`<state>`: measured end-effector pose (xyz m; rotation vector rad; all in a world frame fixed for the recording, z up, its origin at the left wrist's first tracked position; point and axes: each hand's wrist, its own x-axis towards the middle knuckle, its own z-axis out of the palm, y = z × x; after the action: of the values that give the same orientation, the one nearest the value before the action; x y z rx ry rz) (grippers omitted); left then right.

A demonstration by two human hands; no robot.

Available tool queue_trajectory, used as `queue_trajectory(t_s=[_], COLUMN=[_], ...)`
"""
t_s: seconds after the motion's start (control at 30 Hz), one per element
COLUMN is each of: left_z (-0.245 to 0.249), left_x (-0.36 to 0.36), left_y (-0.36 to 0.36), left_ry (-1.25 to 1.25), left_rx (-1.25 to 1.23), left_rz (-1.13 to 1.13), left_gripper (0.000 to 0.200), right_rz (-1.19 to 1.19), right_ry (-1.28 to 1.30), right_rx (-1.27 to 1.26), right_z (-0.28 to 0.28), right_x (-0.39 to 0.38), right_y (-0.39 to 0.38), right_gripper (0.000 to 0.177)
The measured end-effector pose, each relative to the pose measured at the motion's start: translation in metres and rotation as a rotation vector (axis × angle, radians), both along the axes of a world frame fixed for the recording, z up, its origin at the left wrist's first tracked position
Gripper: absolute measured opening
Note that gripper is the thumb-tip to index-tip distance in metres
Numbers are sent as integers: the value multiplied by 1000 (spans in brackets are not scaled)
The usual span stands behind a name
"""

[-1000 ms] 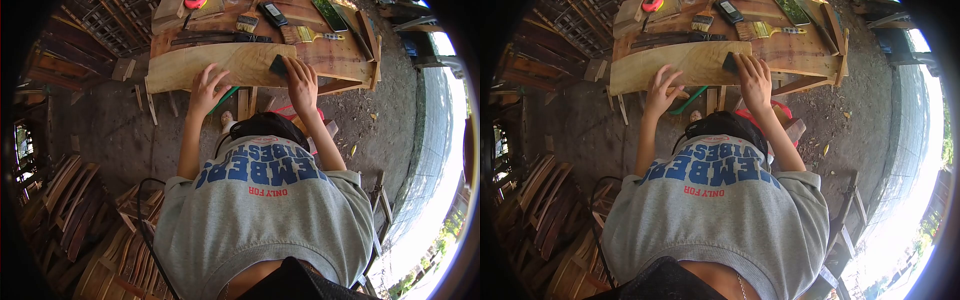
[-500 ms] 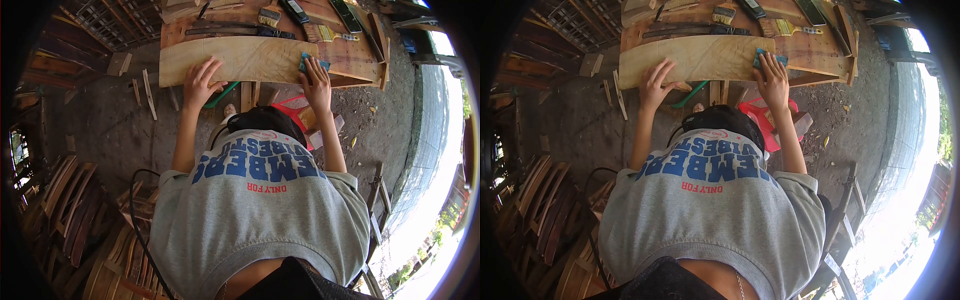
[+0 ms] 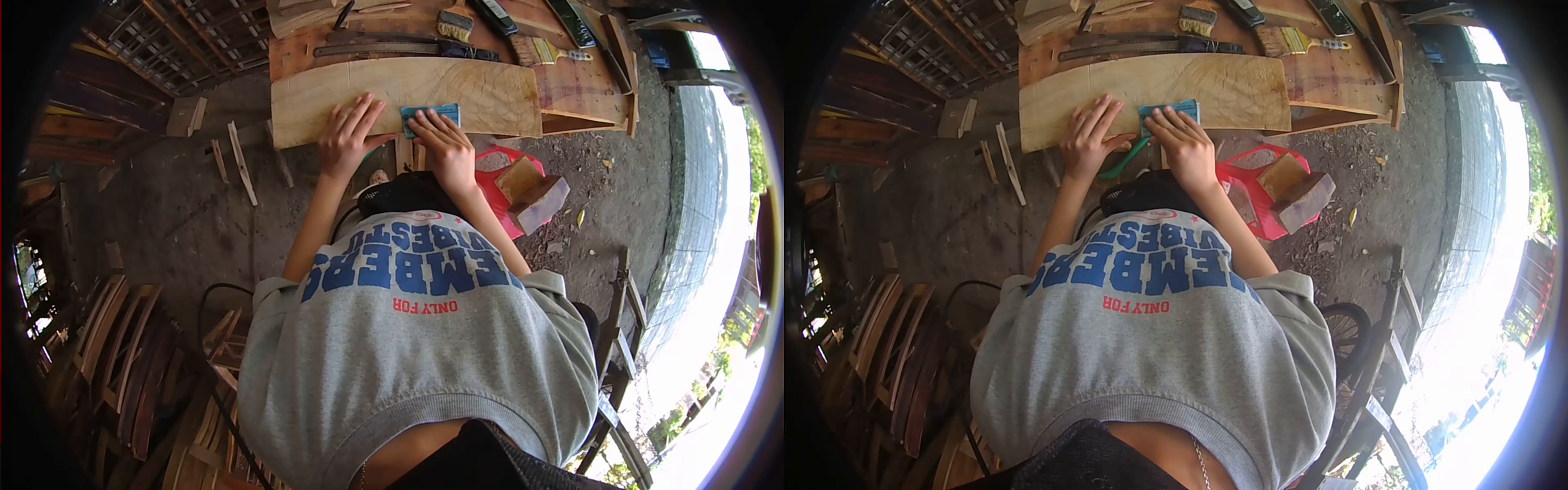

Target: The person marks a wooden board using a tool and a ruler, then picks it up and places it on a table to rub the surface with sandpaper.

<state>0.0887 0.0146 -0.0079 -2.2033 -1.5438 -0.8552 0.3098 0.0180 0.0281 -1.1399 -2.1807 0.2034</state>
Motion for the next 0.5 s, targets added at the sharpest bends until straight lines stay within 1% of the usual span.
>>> queue_trajectory(t_s=[0.03,0.1,0.17,0.2,0.23,0.3,0.37,0.43,0.47,0.5], left_z=[0,-2,-3,-3,-3,-2,-3,-3,-2,-1], left_x=[-1,-2,-4,-4,-4,-3,-3,-3,-4,-6], left_y=[1,1,2,4,4,4,4,3,3,3], left_ry=[4,4,-13,-28,-31,-32,-31,-29,-32,-34], left_rx=[-1,9,11,22,21,24,26,23,9,-4], left_rz=[-5,-13,-33,-43,-47,-45,-46,-44,-53,-65], left_gripper=[62,63,64,65,65,65,65,65,65,65], right_rz=[31,-47,-234,-353,-424,-512,-379,-163,-163,-95], right_ry=[1,-53,-94,-92,-55,-55,-53,-12,-11,-27], right_rx=[7,10,66,84,105,112,15,-24,-28,-50], right_z=[-2,3,3,0,4,-3,1,0,3,8], right_x=[-5,19,57,78,89,83,44,-7,-12,-17], right_y=[-1,5,14,17,18,13,5,-9,-13,-15], right_gripper=[28,27,25,24,22,23,26,29,29,32])
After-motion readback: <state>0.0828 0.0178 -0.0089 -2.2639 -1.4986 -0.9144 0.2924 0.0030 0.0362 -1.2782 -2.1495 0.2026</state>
